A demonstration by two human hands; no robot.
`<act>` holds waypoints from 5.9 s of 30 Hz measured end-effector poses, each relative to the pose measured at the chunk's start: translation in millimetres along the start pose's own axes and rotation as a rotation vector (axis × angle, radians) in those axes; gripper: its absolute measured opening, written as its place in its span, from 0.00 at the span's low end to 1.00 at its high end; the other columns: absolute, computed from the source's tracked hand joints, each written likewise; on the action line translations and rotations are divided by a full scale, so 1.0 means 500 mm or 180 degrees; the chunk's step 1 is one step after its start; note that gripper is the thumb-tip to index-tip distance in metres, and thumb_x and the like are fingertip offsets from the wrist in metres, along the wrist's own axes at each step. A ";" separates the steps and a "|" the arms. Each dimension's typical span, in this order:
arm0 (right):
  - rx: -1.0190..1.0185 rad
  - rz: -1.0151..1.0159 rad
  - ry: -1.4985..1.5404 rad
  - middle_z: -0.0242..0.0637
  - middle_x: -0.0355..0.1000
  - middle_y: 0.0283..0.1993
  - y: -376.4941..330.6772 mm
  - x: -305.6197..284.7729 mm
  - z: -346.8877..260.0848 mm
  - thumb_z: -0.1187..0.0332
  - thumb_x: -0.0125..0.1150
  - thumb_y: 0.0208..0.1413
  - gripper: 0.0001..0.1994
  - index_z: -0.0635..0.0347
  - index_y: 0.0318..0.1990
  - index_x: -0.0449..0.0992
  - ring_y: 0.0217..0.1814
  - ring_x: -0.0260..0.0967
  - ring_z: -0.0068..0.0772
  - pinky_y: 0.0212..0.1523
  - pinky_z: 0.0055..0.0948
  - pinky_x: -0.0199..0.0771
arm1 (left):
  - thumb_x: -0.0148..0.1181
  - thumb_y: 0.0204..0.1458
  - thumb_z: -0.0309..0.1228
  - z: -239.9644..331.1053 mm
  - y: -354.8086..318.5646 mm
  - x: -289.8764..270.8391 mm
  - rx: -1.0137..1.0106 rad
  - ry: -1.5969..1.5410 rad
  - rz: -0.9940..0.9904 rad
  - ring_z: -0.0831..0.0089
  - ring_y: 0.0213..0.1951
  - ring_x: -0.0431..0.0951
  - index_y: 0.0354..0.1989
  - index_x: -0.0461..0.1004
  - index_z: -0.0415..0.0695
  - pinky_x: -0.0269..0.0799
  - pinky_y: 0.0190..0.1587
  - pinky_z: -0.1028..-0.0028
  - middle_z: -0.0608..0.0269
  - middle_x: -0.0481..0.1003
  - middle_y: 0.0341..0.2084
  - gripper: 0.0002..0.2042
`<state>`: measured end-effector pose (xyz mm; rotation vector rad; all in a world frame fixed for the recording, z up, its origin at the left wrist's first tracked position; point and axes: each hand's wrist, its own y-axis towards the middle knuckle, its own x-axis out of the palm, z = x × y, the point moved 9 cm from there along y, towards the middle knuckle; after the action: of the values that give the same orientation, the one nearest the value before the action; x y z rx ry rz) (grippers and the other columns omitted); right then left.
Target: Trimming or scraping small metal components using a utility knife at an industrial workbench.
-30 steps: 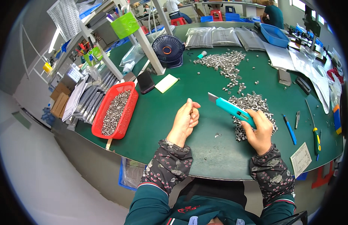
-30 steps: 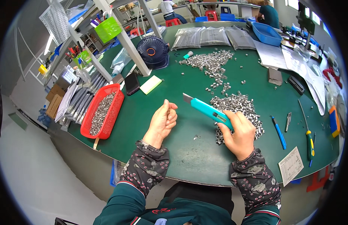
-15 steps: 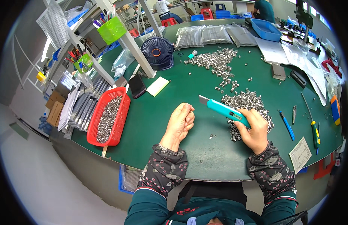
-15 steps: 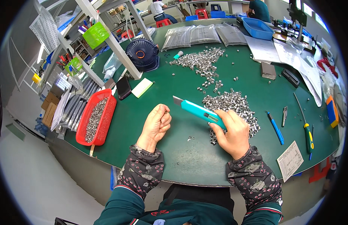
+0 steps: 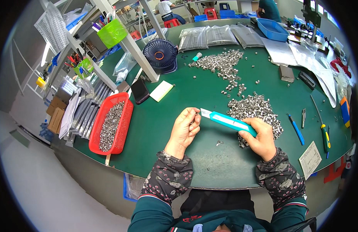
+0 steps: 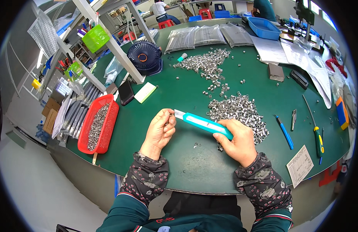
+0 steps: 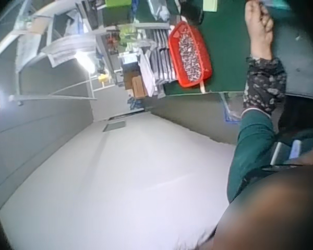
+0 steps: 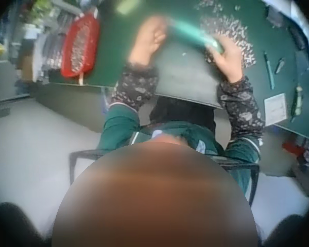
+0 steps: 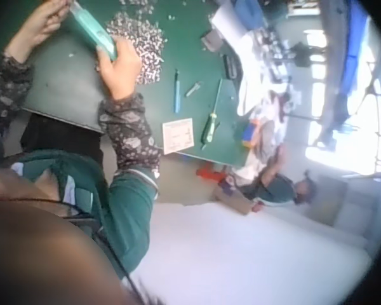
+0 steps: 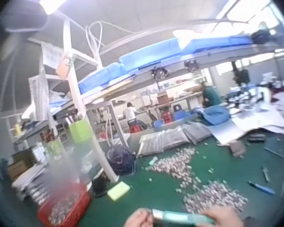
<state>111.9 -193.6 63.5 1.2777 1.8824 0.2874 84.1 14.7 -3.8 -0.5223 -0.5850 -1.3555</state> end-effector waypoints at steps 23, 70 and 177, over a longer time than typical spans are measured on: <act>0.0926 0.1040 0.1312 0.29 0.67 0.26 -0.006 -0.076 0.075 0.68 0.59 0.46 0.13 0.65 0.38 0.70 0.26 0.61 0.16 0.27 0.18 0.63 | 0.53 0.49 0.30 -0.003 0.109 0.060 -0.0349 0.2192 0.0531 0.86 0.15 0.55 0.33 0.68 0.42 0.48 0.12 0.85 0.76 0.58 0.13 0.06; 0.0586 -0.0447 0.0840 0.40 0.70 0.28 -0.007 0.024 0.023 0.67 0.58 0.44 0.13 0.63 0.37 0.72 0.27 0.68 0.30 0.29 0.25 0.66 | 0.47 0.53 0.27 0.013 0.001 0.012 0.0009 -0.0094 0.0070 0.86 0.15 0.56 0.35 0.67 0.40 0.48 0.11 0.88 0.65 0.66 0.23 0.05; 0.0068 -0.0187 -0.0335 0.37 0.62 0.22 -0.007 0.010 0.002 0.66 0.60 0.42 0.12 0.57 0.36 0.73 0.22 0.63 0.38 0.22 0.31 0.62 | 0.48 0.53 0.32 0.018 -0.002 0.004 0.0396 0.1087 0.0556 0.88 0.15 0.56 0.31 0.68 0.38 0.49 0.13 0.88 0.72 0.60 0.15 0.09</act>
<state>109.6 -190.9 58.5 1.2258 1.8341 0.1666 82.8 19.1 4.2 -0.2268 -0.3322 -1.1990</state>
